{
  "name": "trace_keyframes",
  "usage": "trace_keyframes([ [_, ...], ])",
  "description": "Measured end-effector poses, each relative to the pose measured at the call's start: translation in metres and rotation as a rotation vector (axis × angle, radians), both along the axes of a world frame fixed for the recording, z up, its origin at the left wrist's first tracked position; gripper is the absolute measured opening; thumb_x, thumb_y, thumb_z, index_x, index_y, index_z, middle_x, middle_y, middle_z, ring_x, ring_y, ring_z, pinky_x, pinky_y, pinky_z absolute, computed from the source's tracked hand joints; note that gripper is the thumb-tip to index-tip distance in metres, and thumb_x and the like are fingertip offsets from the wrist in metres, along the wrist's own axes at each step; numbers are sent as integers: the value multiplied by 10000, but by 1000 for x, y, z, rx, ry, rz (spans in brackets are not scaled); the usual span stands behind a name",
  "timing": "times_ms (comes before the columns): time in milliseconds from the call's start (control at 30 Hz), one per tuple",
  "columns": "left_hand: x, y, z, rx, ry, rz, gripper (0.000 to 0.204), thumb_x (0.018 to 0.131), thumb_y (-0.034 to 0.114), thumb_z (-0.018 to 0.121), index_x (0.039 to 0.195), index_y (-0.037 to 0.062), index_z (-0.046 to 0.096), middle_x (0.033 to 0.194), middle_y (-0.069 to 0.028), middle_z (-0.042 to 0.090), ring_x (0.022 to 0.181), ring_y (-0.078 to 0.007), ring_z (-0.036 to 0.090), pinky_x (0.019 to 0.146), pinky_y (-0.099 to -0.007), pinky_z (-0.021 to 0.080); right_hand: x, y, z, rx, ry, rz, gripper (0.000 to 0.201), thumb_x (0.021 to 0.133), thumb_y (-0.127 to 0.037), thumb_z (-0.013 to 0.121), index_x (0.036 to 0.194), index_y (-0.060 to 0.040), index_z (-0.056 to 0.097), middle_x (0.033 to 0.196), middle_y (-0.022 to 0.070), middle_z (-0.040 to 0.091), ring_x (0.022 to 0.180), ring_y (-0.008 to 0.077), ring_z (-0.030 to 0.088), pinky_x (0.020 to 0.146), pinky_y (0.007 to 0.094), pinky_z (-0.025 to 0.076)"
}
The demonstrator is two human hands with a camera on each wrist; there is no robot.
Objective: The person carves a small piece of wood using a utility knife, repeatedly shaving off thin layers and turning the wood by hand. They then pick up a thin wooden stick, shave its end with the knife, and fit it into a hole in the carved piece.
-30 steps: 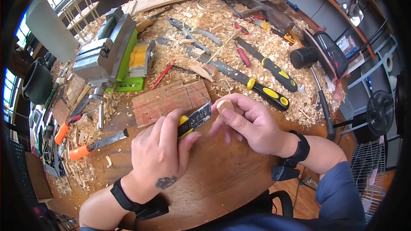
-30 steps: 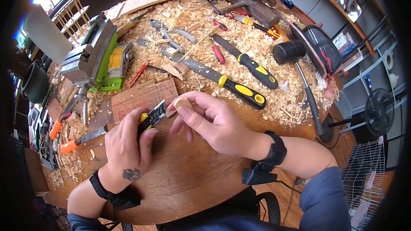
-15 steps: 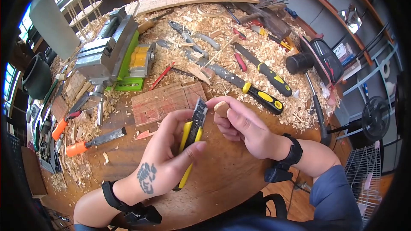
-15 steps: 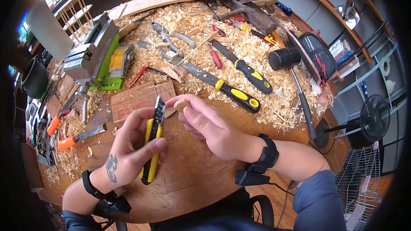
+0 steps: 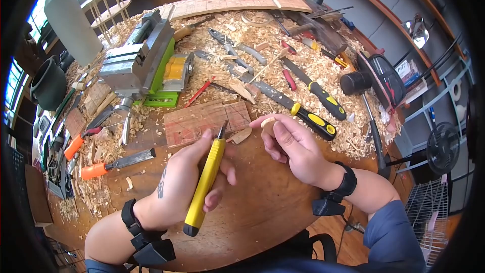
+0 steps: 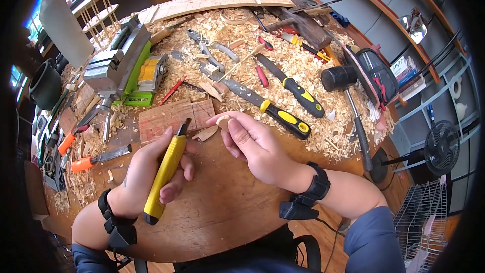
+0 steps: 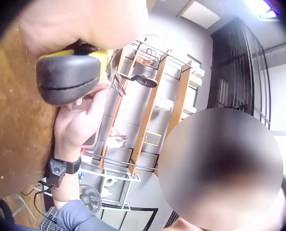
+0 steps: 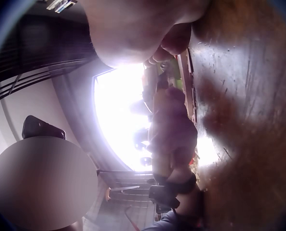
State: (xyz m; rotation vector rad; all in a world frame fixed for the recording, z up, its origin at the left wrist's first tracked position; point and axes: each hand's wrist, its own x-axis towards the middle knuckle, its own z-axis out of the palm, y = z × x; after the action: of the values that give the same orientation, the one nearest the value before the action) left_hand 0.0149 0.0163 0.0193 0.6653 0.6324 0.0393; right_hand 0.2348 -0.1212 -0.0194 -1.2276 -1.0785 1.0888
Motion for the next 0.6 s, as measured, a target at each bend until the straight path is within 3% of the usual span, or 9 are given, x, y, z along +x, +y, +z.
trace_keyframes([
  [133,2,-7,6,181,-16,80,407,1127,369,553,1292,-2,586,870,-155,668,506,-184,517,454,-330,407,0,0,0,-9,7,5,441,1223,-340,396,1474,-43,603,888,-32,514,777,56,469,688,218,402],
  [233,4,-5,-8,-25,69,60,420,1124,373,556,1306,-4,586,887,-157,670,508,-191,525,454,-331,416,-1,-1,0,-22,56,0,463,1221,-348,402,1509,-37,587,913,-32,517,776,56,470,688,218,404],
  [367,2,-11,6,127,-44,39,430,1124,379,555,1295,-14,588,922,-177,691,491,-192,524,453,-330,427,1,-3,2,-46,91,11,488,1217,-354,415,1550,-31,566,957,-31,520,789,56,486,691,218,418],
  [433,11,-13,0,62,161,86,439,1125,388,529,1331,7,600,1039,-199,761,428,-166,487,393,-301,432,-1,-3,2,-53,121,18,486,1217,-354,415,1543,-30,571,964,-27,524,807,62,501,705,222,430],
  [467,6,-8,1,155,121,-31,425,1115,371,562,1329,6,598,1003,-206,764,421,-172,530,400,-292,451,-1,-2,2,-61,151,26,484,1217,-355,414,1536,-29,577,972,-23,527,826,68,516,718,226,443],
  [600,5,-13,9,327,5,-53,362,1107,274,615,1334,-6,583,976,-202,767,441,-179,592,407,-287,462,1,-3,3,-63,110,52,479,1216,-360,409,1515,-31,587,990,-15,537,875,81,547,756,242,468],
])
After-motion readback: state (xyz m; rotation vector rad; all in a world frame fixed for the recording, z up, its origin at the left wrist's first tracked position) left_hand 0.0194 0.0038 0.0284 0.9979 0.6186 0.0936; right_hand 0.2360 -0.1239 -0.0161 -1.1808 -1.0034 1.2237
